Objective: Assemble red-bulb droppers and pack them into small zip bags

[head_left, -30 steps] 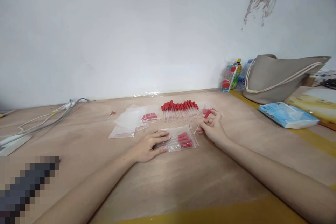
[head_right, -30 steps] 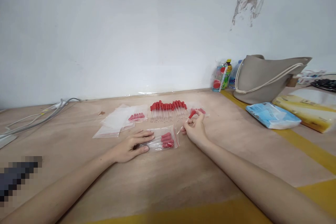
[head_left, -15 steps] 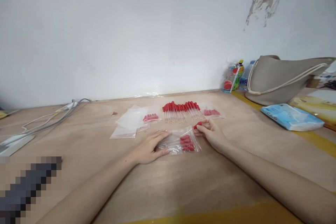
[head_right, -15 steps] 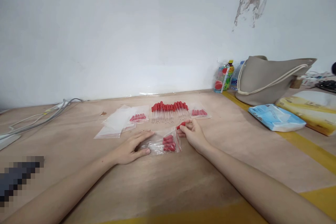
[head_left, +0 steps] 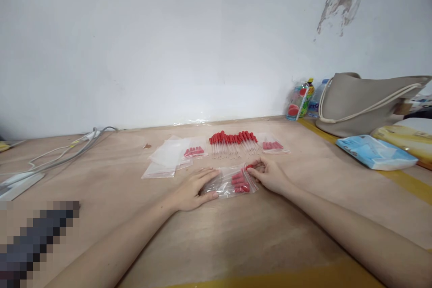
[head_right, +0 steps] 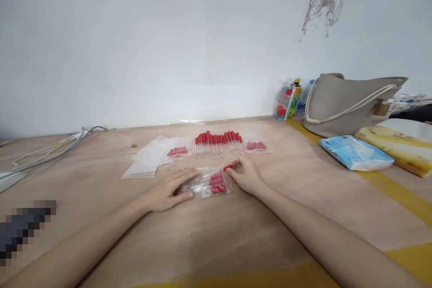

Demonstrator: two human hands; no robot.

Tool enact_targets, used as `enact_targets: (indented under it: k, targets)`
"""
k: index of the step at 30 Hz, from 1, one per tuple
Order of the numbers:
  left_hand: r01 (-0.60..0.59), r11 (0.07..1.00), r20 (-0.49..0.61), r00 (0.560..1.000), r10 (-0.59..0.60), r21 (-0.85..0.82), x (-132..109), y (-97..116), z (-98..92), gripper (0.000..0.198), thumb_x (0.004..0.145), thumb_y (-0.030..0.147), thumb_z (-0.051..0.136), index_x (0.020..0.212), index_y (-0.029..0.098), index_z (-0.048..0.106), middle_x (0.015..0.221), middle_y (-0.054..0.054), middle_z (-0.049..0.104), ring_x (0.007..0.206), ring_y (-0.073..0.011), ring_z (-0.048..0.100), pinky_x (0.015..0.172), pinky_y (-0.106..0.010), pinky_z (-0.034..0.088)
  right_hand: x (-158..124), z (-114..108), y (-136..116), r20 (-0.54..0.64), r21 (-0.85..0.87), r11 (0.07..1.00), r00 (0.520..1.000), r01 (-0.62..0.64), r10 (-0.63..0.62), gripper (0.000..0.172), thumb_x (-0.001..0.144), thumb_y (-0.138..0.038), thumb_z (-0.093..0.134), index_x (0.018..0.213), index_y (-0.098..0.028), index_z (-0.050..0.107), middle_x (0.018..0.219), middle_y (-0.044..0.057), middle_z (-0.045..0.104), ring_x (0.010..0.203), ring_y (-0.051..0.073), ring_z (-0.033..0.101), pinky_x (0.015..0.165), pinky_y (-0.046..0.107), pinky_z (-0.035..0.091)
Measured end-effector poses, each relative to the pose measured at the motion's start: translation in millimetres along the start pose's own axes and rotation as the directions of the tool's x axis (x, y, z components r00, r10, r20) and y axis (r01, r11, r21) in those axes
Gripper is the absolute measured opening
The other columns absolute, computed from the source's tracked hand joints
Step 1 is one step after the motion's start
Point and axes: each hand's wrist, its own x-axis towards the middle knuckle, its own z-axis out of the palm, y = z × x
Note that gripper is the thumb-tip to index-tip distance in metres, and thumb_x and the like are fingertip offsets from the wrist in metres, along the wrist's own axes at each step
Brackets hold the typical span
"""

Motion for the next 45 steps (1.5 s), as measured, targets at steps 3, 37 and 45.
enact_targets:
  k: [3,37,45]
  targets:
    - [0.009,1.0,-0.001,1.0,-0.009,0.004,0.2,0.0,0.5,0.056,0.083,0.047,0.045,0.133,0.024,0.032,0.133,-0.007,0.043,0.122,-0.0238,0.037,0.101,-0.043,0.031,0.1,-0.1,-0.2,-0.019,-0.132,0.989,0.997,0.069,-0.073,0.016,0.069,-0.032,0.059,0.074,-0.018,0.055,0.073,0.002,0.063,0.058,0.014,0.057,0.053,0.026,0.046]
    - [0.035,0.999,0.02,0.999,-0.035,-0.021,0.6,-1.4,1.6,0.054,0.083,0.048,0.046,0.131,0.026,0.037,0.137,-0.005,0.038,0.125,-0.0225,0.034,0.104,-0.042,0.028,-0.3,8.0,-2.9,0.086,-0.129,0.987,0.992,0.1,-0.09,0.016,0.072,-0.023,0.052,0.077,-0.02,0.066,0.074,0.002,0.067,0.066,0.017,0.06,0.062,0.029,0.048]
    - [0.038,0.999,0.009,0.999,-0.037,-0.029,0.0,-1.3,1.4,0.053,0.082,0.047,0.047,0.13,0.026,0.038,0.136,-0.006,0.039,0.125,-0.0234,0.035,0.103,-0.043,0.029,3.6,1.0,-1.6,0.156,0.034,0.999,0.987,0.03,-0.035,0.015,0.072,-0.028,0.051,0.08,-0.018,0.06,0.079,0.003,0.064,0.075,0.017,0.058,0.07,0.031,0.045]
